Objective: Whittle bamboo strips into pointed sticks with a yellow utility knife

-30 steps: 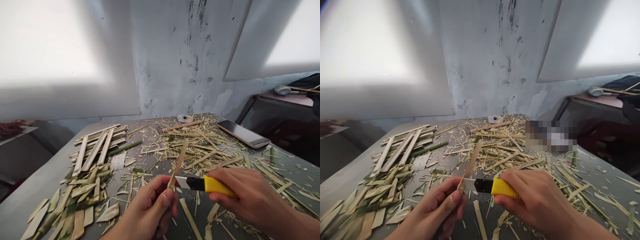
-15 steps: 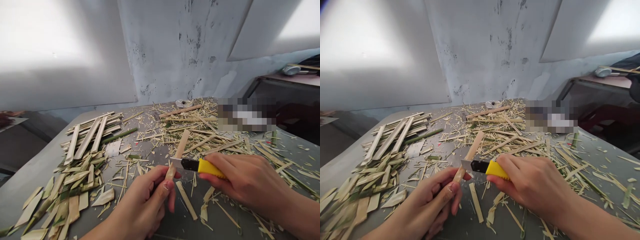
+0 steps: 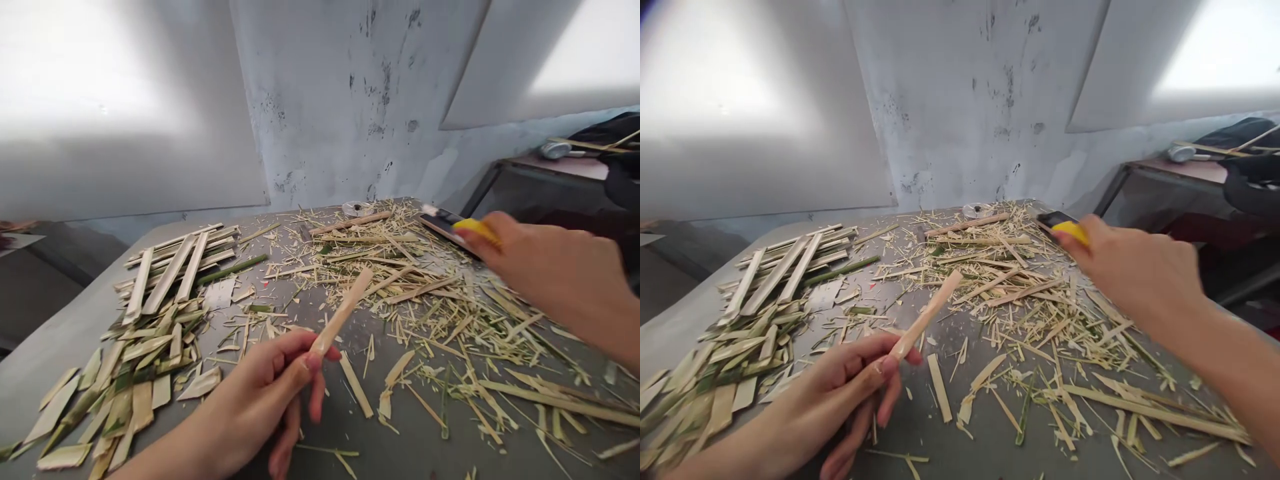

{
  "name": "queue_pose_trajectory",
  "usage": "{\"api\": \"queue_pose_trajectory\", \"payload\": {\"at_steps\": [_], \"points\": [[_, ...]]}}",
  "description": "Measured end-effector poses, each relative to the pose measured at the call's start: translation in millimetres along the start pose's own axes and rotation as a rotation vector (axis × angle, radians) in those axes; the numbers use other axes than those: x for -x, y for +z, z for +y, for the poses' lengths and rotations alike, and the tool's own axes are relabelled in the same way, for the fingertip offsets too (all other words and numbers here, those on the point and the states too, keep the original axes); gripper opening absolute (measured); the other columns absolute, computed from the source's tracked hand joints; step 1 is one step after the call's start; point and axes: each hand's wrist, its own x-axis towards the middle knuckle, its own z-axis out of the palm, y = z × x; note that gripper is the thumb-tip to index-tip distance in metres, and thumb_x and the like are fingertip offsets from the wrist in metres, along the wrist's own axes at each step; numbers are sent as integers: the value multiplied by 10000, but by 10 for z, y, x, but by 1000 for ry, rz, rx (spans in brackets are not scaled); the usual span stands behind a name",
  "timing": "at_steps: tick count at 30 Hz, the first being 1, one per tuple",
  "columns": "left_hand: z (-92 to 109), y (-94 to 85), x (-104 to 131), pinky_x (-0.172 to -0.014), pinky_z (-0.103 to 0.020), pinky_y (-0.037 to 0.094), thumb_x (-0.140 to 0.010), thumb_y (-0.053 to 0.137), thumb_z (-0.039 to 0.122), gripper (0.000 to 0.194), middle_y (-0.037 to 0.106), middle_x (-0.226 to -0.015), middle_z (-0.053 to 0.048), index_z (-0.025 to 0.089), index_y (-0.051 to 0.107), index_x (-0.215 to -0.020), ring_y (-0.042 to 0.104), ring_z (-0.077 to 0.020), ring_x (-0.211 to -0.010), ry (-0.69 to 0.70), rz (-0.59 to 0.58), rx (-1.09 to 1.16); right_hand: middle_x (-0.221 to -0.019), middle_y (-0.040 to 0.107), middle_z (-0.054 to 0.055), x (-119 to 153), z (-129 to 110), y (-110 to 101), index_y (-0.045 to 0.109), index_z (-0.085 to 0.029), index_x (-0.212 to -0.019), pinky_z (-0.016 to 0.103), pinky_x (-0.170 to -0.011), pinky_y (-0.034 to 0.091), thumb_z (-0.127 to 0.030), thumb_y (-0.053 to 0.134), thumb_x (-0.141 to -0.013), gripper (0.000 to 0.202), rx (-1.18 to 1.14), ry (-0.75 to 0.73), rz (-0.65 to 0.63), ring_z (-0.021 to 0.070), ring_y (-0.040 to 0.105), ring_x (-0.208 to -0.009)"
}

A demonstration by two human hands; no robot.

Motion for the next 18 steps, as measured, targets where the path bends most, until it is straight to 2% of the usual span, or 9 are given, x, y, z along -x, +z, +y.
{"api": "queue_pose_trajectory", "payload": {"at_steps": [2,4,6,9,11,13,16,18], "points": [[-16,-4,11,-377,-118,536,-1073,488,447,257,640,-805,51,216,580,-1136,504,0,-349,22,0,32,-491,361,-2,-63,153,-26,568,-289,-839,286,-530,115,-733,280,-1018,559,13,90,42,132,176,-396],[-9,0,-5,-378,-126,546,-1072,495,436,242,631,-807,58,220,577,-1145,508,-1,-352,50,3,52,-566,480,32,-39,101,-81,580,-289,-940,301,-504,170,-691,258,-1039,525,-119,33,72,194,360,-416],[8,7,-28,-379,-127,549,-1074,491,434,245,619,-805,63,220,581,-1153,504,3,-352,59,3,58,-599,543,23,65,-116,-142,574,-274,-988,311,-482,235,-604,328,-1068,420,-351,-151,71,204,482,-449],[13,11,-45,-386,-130,553,-1076,478,456,278,627,-828,58,223,588,-1180,484,14,-345,53,11,62,-588,563,-28,255,-515,-215,573,-244,-939,292,-481,305,-506,488,-1062,302,-598,-469,20,143,513,-452],[-7,9,-44,-385,-126,547,-1071,485,473,282,642,-838,51,224,585,-1156,485,14,-345,47,21,56,-616,587,-30,346,-706,-241,583,-226,-896,289,-504,328,-511,526,-1051,329,-614,-578,3,132,538,-485],[-34,6,-44,-380,-123,536,-1069,483,483,281,616,-729,67,217,574,-1066,478,1,-335,33,19,26,-624,593,-27,401,-812,-243,584,-216,-857,291,-516,325,-522,508,-1059,375,-587,-611,-2,133,554,-503],[-48,12,-47,-364,-126,519,-1072,461,492,293,563,-633,90,218,543,-1006,454,-10,-311,13,26,-33,-619,588,-24,421,-837,-201,581,-208,-822,289,-509,295,-530,495,-1064,411,-520,-597,26,129,538,-488],[-24,28,-39,-351,-131,504,-1072,441,502,297,534,-597,103,224,533,-1028,439,-18,-297,-5,19,-57,-636,610,-8,377,-761,-141,589,-205,-825,283,-508,285,-542,494,-1060,422,-460,-598,47,136,550,-498]]}}
